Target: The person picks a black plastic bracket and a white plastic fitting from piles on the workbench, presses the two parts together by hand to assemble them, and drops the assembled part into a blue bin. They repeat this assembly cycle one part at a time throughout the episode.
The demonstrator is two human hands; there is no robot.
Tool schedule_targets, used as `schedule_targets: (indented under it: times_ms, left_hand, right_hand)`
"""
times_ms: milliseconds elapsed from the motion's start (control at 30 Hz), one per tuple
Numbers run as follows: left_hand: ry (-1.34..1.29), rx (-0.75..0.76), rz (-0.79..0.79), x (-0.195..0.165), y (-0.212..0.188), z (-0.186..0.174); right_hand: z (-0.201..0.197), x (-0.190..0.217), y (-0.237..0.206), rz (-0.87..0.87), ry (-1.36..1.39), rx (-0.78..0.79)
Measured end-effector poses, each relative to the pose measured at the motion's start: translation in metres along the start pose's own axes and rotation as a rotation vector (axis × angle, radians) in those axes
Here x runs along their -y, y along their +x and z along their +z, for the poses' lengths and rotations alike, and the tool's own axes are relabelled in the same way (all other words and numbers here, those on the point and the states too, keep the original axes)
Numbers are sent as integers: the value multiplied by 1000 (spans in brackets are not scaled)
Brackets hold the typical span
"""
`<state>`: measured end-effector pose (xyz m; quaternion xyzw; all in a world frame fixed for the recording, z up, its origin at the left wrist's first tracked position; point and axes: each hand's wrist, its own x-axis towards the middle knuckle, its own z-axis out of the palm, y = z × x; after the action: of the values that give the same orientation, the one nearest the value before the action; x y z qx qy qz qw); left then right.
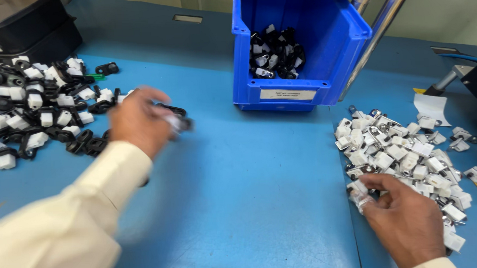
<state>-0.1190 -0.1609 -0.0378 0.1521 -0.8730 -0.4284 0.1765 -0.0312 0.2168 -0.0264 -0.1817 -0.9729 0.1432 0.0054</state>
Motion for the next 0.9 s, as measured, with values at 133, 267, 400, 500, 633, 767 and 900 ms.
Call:
schedule_targets:
  times_ms: [133,267,400,500,633,767,900]
  left_hand:
    - [-107,379,-179,-19,-64,46]
    - [-94,538,-126,-39,-96,60]
    - [18,492,-50,-55,-109,50]
    - [112,513,-146,-58,-111,40]
    - [70,573,-305,-58,-113,31]
    - [46,572,-318,-66,-120,26]
    - [198,767,-317,-78,-131,23]
  right_hand:
    - [19,4,-4,-295,174,-63]
    - [33,16,-3,-457,226,45]
    - [24,18,-3,-384,253,143]
    - [22,22,-4,-182,254,246]
    - [25,20,-5,-223,285,228]
    - [31,11,-11,-117,333,268]
    - [35,7,-16,-187,205,217]
